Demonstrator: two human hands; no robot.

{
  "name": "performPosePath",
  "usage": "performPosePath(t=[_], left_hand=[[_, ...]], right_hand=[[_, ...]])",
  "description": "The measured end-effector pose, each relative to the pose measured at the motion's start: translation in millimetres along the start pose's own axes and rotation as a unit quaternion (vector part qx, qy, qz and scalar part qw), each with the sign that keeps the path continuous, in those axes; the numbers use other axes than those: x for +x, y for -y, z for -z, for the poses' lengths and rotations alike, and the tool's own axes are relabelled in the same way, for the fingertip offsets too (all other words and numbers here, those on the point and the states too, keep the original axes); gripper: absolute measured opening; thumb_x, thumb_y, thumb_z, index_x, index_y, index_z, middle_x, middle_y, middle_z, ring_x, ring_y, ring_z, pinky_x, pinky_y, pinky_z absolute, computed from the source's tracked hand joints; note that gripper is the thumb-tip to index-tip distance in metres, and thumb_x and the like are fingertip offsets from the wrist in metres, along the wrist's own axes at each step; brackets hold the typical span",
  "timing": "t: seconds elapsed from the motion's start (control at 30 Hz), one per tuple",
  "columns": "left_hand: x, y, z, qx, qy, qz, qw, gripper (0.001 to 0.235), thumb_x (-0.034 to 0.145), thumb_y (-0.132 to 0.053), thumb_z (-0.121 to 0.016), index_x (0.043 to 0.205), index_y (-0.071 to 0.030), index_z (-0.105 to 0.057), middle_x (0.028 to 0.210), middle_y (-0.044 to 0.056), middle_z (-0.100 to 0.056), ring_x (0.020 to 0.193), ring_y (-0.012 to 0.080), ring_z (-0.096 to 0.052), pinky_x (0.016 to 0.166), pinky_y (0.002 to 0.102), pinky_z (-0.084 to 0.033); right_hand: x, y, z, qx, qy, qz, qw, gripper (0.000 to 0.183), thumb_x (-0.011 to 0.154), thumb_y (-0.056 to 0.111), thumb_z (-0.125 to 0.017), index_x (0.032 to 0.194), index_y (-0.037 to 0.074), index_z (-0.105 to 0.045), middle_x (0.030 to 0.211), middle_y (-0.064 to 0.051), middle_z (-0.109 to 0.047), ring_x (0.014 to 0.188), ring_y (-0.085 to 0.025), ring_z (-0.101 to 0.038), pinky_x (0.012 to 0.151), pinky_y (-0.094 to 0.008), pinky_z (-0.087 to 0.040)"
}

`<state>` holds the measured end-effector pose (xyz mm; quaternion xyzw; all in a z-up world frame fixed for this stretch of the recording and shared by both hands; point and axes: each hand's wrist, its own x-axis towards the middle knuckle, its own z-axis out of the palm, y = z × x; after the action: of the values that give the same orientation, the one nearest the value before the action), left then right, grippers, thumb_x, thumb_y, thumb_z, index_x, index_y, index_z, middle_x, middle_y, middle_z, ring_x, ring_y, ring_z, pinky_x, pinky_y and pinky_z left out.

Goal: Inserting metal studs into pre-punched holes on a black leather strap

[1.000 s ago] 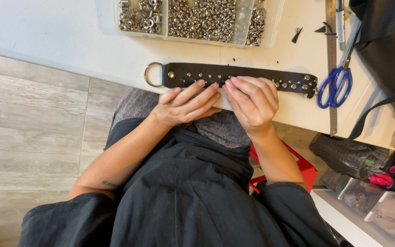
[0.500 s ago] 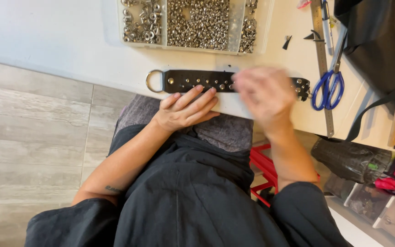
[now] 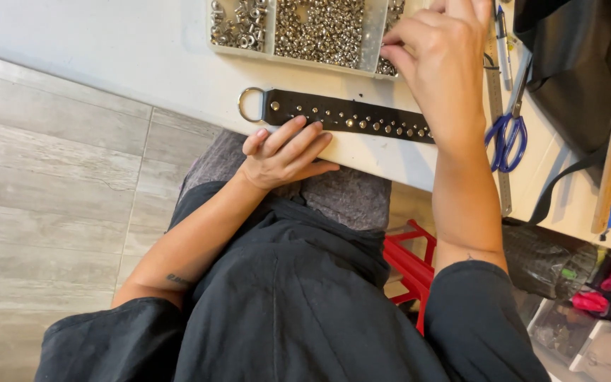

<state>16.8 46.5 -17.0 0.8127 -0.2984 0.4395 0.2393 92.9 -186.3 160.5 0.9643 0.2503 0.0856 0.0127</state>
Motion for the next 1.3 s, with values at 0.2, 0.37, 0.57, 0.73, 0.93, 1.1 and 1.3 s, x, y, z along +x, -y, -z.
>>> performPosePath(t=[0.2, 0.37, 0.57, 0.73, 0.93, 1.1, 1.3], left_hand=[[-0.9, 1.1, -0.9, -0.012, -0.003, -0.011, 1.0, 0.049, 0.102, -0.077, -0.061, 0.122, -0.034, -0.071, 0.133, -0.016, -0.065, 0.12, 0.0061, -0.062, 0.119, 0.037, -0.012], [4.5, 2.0, 2.2, -0.01, 0.008, -0.016, 1.0, 0.047, 0.103, -0.076, -0.06, 0.123, -0.035, -0.07, 0.135, -0.018, -0.065, 0.124, 0.0059, -0.058, 0.12, 0.037, -0.011], [5.7, 3.0, 1.1, -0.016, 0.004, -0.012, 1.0, 0.047, 0.103, -0.076, -0.06, 0.122, -0.034, -0.07, 0.133, -0.018, -0.066, 0.122, 0.0056, -0.06, 0.12, 0.036, -0.011], [5.0, 2.5, 1.9, -0.024, 0.012, -0.014, 1.0, 0.046, 0.104, -0.074, -0.057, 0.122, -0.035, -0.071, 0.135, -0.017, -0.065, 0.123, 0.006, -0.058, 0.119, 0.035, -0.012], [4.9, 0.7, 0.6, -0.021, 0.012, -0.009, 1.0, 0.044, 0.103, -0.074, -0.059, 0.121, -0.036, -0.072, 0.133, -0.018, -0.066, 0.12, 0.0049, -0.06, 0.119, 0.035, -0.012], [5.8, 1.0, 0.7, -0.018, 0.008, -0.01, 1.0, 0.045, 0.104, -0.074, -0.058, 0.12, -0.035, -0.072, 0.133, -0.018, -0.067, 0.119, 0.0051, -0.061, 0.119, 0.035, -0.011], [6.6, 0.1, 2.1, -0.019, 0.013, -0.002, 1.0, 0.045, 0.102, -0.075, -0.058, 0.119, -0.035, -0.072, 0.131, -0.019, -0.067, 0.119, 0.0047, -0.06, 0.119, 0.035, -0.011]], right_hand=[[-8.8, 13.3, 8.3, 0.052, -0.072, -0.02, 0.996, 0.014, 0.101, 0.009, -0.098, 0.102, 0.006, -0.084, 0.105, -0.004, -0.076, 0.105, -0.028, -0.058, 0.087, -0.041, -0.029], [-17.4, 14.2, 0.2, 0.138, -0.13, -0.057, 0.98, 0.009, 0.106, 0.006, -0.084, 0.101, 0.001, -0.079, 0.106, -0.011, -0.073, 0.106, -0.029, -0.062, 0.089, -0.043, -0.035], [-59.2, 10.9, -7.0, 0.203, -0.186, -0.18, 0.944, 0.018, 0.112, 0.012, -0.07, 0.105, -0.004, -0.069, 0.101, -0.015, -0.068, 0.092, -0.027, -0.062, 0.076, -0.038, -0.046], [-79.5, 17.5, -30.4, 0.218, -0.128, -0.215, 0.943, 0.006, 0.105, 0.0, -0.076, 0.104, -0.006, -0.074, 0.1, -0.017, -0.069, 0.095, -0.029, -0.065, 0.082, -0.038, -0.054], [-79.0, 21.6, -22.6, 0.23, -0.141, -0.231, 0.935, 0.011, 0.1, -0.014, -0.072, 0.107, -0.007, -0.077, 0.102, -0.017, -0.07, 0.096, -0.028, -0.067, 0.083, -0.036, -0.054], [-82.7, 19.6, -22.6, 0.234, -0.132, -0.248, 0.931, 0.012, 0.099, -0.016, -0.072, 0.105, -0.005, -0.071, 0.101, -0.016, -0.071, 0.095, -0.028, -0.068, 0.081, -0.036, -0.054], [-90.2, 14.6, -22.9, 0.225, -0.12, -0.258, 0.932, 0.01, 0.099, -0.008, -0.076, 0.104, 0.0, -0.071, 0.102, -0.011, -0.073, 0.096, -0.025, -0.067, 0.078, -0.037, -0.05]])
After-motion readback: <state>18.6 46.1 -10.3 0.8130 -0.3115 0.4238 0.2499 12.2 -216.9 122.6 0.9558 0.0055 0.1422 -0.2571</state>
